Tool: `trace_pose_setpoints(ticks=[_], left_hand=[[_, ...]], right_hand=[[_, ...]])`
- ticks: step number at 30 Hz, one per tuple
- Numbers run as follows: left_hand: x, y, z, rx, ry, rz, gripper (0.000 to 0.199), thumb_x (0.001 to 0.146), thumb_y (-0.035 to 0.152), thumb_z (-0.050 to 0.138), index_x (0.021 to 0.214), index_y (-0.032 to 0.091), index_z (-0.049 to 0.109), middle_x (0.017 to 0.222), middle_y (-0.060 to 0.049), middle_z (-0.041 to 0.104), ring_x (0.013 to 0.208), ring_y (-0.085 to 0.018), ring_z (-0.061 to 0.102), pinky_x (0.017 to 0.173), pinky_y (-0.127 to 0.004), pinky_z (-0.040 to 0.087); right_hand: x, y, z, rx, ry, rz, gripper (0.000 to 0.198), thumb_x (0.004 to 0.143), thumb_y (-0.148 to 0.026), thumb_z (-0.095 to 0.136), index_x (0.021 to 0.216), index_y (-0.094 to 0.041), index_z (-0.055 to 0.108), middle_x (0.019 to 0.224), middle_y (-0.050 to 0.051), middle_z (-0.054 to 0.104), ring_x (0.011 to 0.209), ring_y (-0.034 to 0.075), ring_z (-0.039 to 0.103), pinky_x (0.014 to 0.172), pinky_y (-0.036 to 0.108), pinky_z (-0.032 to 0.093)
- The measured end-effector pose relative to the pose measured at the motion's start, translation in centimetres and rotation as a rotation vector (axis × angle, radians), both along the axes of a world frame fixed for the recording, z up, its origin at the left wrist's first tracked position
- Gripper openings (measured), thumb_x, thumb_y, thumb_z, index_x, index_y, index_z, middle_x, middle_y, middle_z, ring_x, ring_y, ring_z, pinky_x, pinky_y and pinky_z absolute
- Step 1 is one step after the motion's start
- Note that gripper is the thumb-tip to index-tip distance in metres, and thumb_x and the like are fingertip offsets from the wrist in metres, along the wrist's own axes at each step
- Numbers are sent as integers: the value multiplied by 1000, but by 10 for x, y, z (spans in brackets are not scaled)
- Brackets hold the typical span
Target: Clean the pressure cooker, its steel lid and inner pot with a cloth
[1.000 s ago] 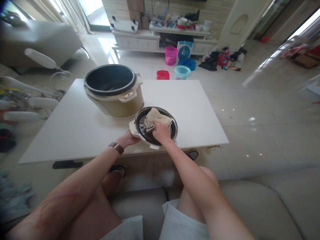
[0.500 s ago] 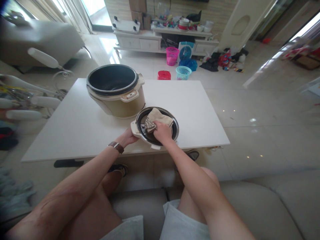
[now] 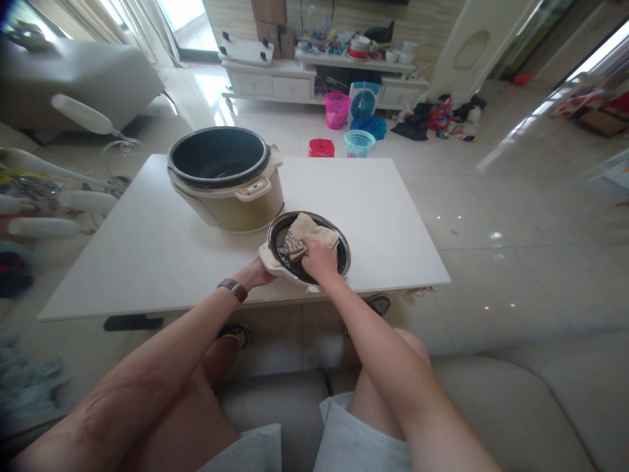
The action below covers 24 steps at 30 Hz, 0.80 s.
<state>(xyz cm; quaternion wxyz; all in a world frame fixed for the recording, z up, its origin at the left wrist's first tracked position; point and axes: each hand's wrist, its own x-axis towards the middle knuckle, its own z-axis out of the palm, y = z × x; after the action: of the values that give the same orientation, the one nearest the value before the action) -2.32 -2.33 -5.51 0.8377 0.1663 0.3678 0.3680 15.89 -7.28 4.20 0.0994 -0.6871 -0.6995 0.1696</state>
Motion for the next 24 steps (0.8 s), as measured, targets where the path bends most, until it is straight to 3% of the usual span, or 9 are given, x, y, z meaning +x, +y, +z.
trace_pose_setpoints(ticks=[3, 9, 15, 21, 24], left_hand=[[1, 2, 3, 3, 52, -12, 26, 97, 29, 59, 103, 12, 77, 95, -13, 81, 80, -23, 75, 77, -36, 62], [0, 11, 18, 64, 41, 129, 27, 98, 27, 55, 104, 13, 77, 99, -11, 82, 95, -25, 76, 94, -37, 61], [-2, 12, 13, 58, 6, 36, 28, 96, 33, 61, 111, 15, 76, 104, -12, 82, 103, -29, 76, 97, -44, 61], [-1, 6, 4, -46, 95, -5, 27, 99, 34, 56, 100, 15, 75, 87, -11, 81, 78, -23, 74, 72, -34, 61], [-3, 5, 6, -39, 55, 1, 29, 99, 37, 57, 100, 15, 75, 88, -10, 81, 72, -22, 72, 66, -32, 60]], right_hand=[[1, 0, 2, -7, 0, 4, 60, 91, -19, 46, 148, -30, 62, 139, 8, 72, 126, 30, 66, 106, 43, 52], [2, 0, 4, -6, 21, -26, 59, 91, -19, 46, 146, -30, 62, 135, 9, 73, 125, 31, 66, 103, 43, 53], [-1, -1, 6, 2, 19, -30, 56, 89, -18, 48, 142, -29, 65, 133, 8, 74, 124, 30, 68, 103, 41, 53], [-2, -3, 7, -3, 9, -25, 56, 89, -19, 49, 142, -30, 64, 132, 7, 75, 121, 30, 69, 103, 41, 53], [-1, -3, 7, -1, 20, -29, 56, 89, -19, 48, 142, -29, 64, 132, 9, 74, 122, 31, 68, 103, 42, 53]])
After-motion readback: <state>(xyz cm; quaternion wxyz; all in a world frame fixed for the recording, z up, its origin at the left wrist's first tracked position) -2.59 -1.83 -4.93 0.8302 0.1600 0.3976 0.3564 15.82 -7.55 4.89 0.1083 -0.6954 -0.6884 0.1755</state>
